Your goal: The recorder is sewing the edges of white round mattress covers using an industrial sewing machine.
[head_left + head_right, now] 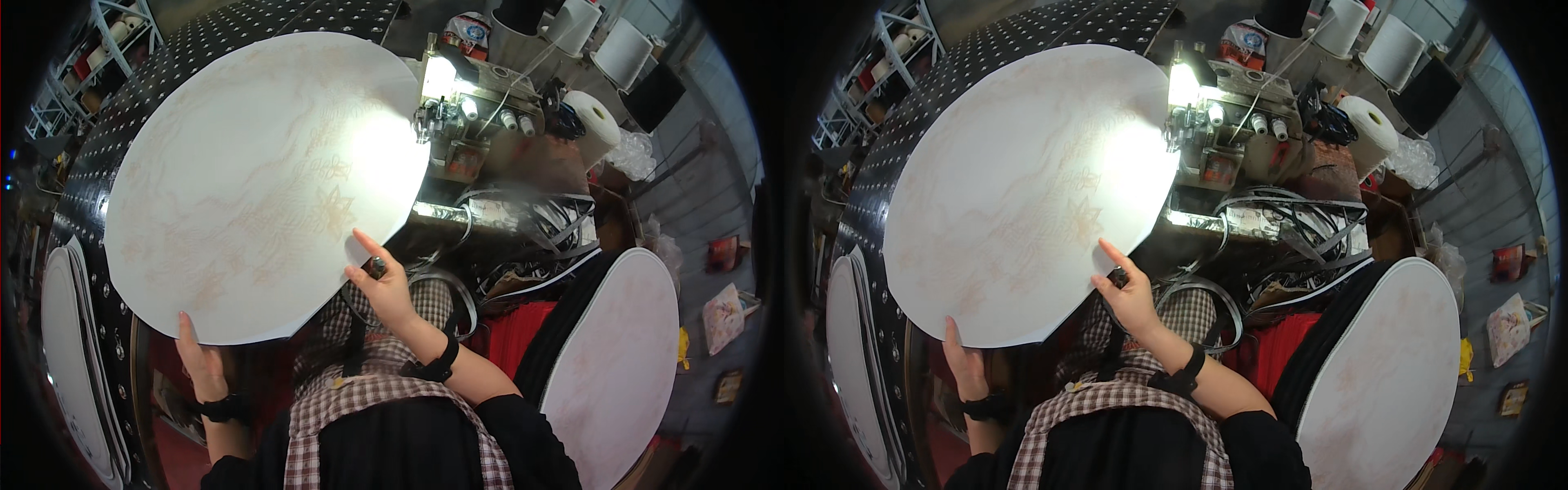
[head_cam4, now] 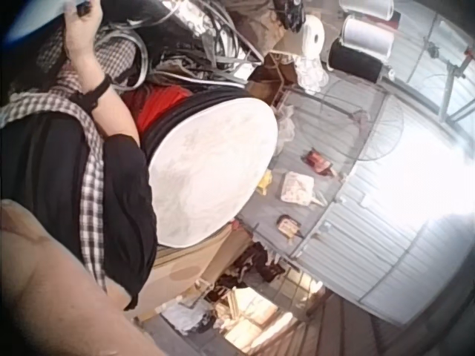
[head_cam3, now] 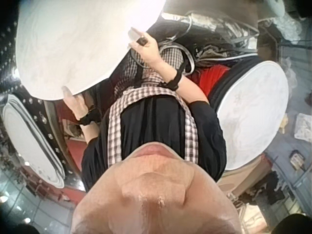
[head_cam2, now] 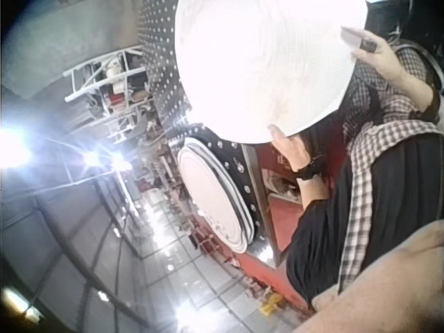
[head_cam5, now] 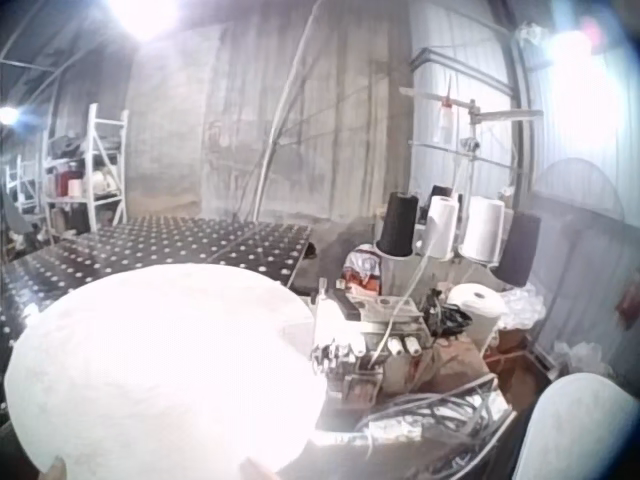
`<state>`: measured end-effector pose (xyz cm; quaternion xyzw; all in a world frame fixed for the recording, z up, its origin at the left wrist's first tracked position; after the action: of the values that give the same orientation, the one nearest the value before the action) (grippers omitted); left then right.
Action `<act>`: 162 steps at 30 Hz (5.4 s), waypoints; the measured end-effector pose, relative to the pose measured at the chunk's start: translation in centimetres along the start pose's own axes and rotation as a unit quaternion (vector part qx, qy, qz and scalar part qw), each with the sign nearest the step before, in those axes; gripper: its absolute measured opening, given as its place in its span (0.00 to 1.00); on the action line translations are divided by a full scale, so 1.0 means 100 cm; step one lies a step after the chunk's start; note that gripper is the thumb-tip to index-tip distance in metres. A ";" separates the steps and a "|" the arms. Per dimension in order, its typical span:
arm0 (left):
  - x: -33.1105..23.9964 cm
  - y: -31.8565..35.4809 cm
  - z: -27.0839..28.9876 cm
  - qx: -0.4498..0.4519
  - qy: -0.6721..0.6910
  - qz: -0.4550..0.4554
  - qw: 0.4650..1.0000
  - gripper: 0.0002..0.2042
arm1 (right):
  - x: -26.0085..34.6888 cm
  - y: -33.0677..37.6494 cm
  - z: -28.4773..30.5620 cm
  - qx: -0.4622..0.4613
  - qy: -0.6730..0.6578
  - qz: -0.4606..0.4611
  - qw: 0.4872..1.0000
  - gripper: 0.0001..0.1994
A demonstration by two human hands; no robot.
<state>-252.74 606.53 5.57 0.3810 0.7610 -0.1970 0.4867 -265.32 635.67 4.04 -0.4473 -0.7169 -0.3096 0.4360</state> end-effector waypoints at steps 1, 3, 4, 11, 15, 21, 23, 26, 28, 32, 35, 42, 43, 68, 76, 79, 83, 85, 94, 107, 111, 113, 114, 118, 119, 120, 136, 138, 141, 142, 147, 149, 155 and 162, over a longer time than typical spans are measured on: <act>0.000 0.005 -0.003 0.001 -0.003 0.001 1.000 0.22 | -0.004 -0.002 -0.003 0.008 0.094 0.081 0.992 0.25; 0.006 0.014 -0.014 -0.011 0.006 0.009 1.000 0.22 | -0.003 -0.006 -0.003 -0.010 0.130 0.098 0.987 0.24; 0.004 0.012 -0.006 -0.005 0.036 0.054 0.998 0.21 | 0.000 -0.008 -0.001 -0.020 0.078 0.078 0.994 0.24; -0.009 0.006 -0.005 0.032 -0.020 0.024 0.999 0.19 | 0.015 -0.020 0.021 -0.068 0.012 0.084 0.994 0.24; 0.000 0.025 -0.026 0.024 -0.029 0.020 0.999 0.18 | 0.016 -0.001 -0.002 -0.026 0.170 0.103 0.980 0.28; -0.013 0.007 -0.020 -0.016 0.091 0.053 0.994 0.18 | 0.026 -0.023 0.023 -0.076 0.049 0.112 0.990 0.24; -0.015 0.001 -0.014 -0.001 0.017 0.032 0.999 0.17 | 0.036 -0.026 0.026 -0.085 0.037 0.100 0.991 0.25; -0.010 0.007 -0.025 0.004 -0.016 0.019 1.000 0.17 | 0.016 -0.028 0.029 -0.060 0.088 0.124 0.987 0.28; -0.002 0.016 -0.040 0.003 -0.005 0.033 0.999 0.17 | 0.010 -0.020 0.016 -0.025 0.180 0.136 0.974 0.30; 0.007 0.028 -0.040 0.036 -0.003 0.072 0.997 0.17 | 0.007 -0.020 0.016 -0.036 0.065 0.092 0.993 0.28; -0.007 0.014 -0.034 -0.049 0.088 0.064 0.993 0.16 | 0.020 -0.034 0.027 -0.056 0.038 0.113 0.991 0.26; 0.002 0.025 -0.039 0.025 -0.027 0.058 0.998 0.11 | 0.017 -0.027 0.021 -0.045 0.175 0.108 0.978 0.32; 0.006 0.029 -0.042 0.034 -0.028 0.069 0.997 0.11 | 0.019 -0.019 0.010 -0.020 0.206 0.099 0.973 0.33; -0.005 0.005 -0.019 0.001 0.020 0.034 0.999 0.18 | 0.026 -0.026 0.018 -0.063 0.072 0.112 0.989 0.29; 0.018 0.034 -0.039 0.043 -0.018 0.098 0.994 0.14 | 0.017 -0.008 -0.002 -0.028 0.192 0.046 0.980 0.33; 0.014 0.033 -0.042 0.081 -0.030 0.152 0.985 0.15 | 0.018 -0.019 0.011 -0.057 0.101 0.107 0.987 0.30; 0.001 0.009 -0.024 -0.038 0.040 0.059 0.997 0.13 | 0.029 -0.033 0.028 -0.058 0.079 0.101 0.990 0.28; -0.004 0.007 -0.018 -0.017 -0.023 0.042 0.999 0.11 | 0.027 -0.035 0.031 -0.067 0.115 0.123 0.983 0.29; 0.010 0.024 -0.039 -0.013 0.030 0.077 0.996 0.12 | 0.034 -0.030 0.019 -0.056 0.061 0.082 0.993 0.29; 0.023 0.027 -0.038 0.042 -0.008 0.149 0.988 0.09 | 0.022 -0.031 0.020 -0.052 0.136 0.113 0.983 0.31; 0.004 0.002 -0.035 -0.016 0.060 0.054 0.997 0.14 | 0.036 -0.043 0.038 -0.079 0.080 0.109 0.988 0.29; 0.002 0.004 -0.032 0.007 -0.012 0.065 0.998 0.13 | 0.042 -0.044 0.042 -0.093 0.063 0.101 0.989 0.30; 0.005 0.007 -0.035 -0.001 -0.016 0.075 0.997 0.12 | 0.042 -0.044 0.042 -0.100 0.054 0.098 0.989 0.31; 0.021 0.026 -0.047 0.027 -0.034 0.108 0.993 0.11 | 0.032 -0.028 0.018 -0.039 0.197 0.117 0.973 0.32; 0.024 0.031 -0.049 0.029 -0.036 0.109 0.993 0.11 | 0.022 -0.024 0.013 -0.010 0.115 0.068 0.991 0.31; 0.027 0.036 -0.051 0.042 -0.024 0.134 0.990 0.12 | 0.020 -0.024 0.016 -0.028 0.131 0.090 0.987 0.31; 0.027 0.041 -0.051 0.035 -0.020 0.122 0.992 0.10 | 0.018 -0.009 0.010 -0.010 0.153 0.016 0.988 0.31; 0.029 0.043 -0.046 0.069 -0.002 0.143 0.987 0.11 | 0.018 -0.015 0.017 -0.027 0.126 0.049 0.990 0.30; 0.012 0.034 -0.052 0.028 0.052 0.121 0.991 0.13 | 0.036 -0.024 0.023 -0.067 0.096 0.098 0.988 0.28; 0.005 0.029 -0.052 -0.046 0.087 0.079 0.992 0.15 | 0.038 -0.026 0.026 -0.079 0.076 0.095 0.989 0.28; 0.009 0.033 -0.044 0.034 -0.004 0.064 0.997 0.15 | 0.030 -0.024 0.032 -0.077 0.133 0.094 0.984 0.31; 0.016 0.041 -0.053 0.025 -0.005 0.073 0.997 0.15 | 0.029 -0.011 0.014 -0.015 0.194 0.106 0.975 0.34; 0.031 0.047 -0.059 0.061 0.023 0.130 0.989 0.15 | 0.023 -0.018 0.022 -0.058 0.125 0.131 0.982 0.30; 0.002 0.036 -0.042 0.028 -0.014 0.036 0.999 0.18 | 0.028 -0.039 0.032 -0.089 0.141 0.133 0.977 0.29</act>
<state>-252.49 611.74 7.52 0.4194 0.7340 -0.2057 0.4930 -270.61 637.77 5.04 -0.5274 -0.5525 -0.3711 0.5282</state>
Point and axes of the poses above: each hand's wrist, its own y-axis away from the middle knuckle, its own z-axis out of the back of the hand, x = y × z, the point moved 1 cm from there along -y, towards the middle knuckle, and after that the axes turned 8 degrees about x, right-handed, at the moved point
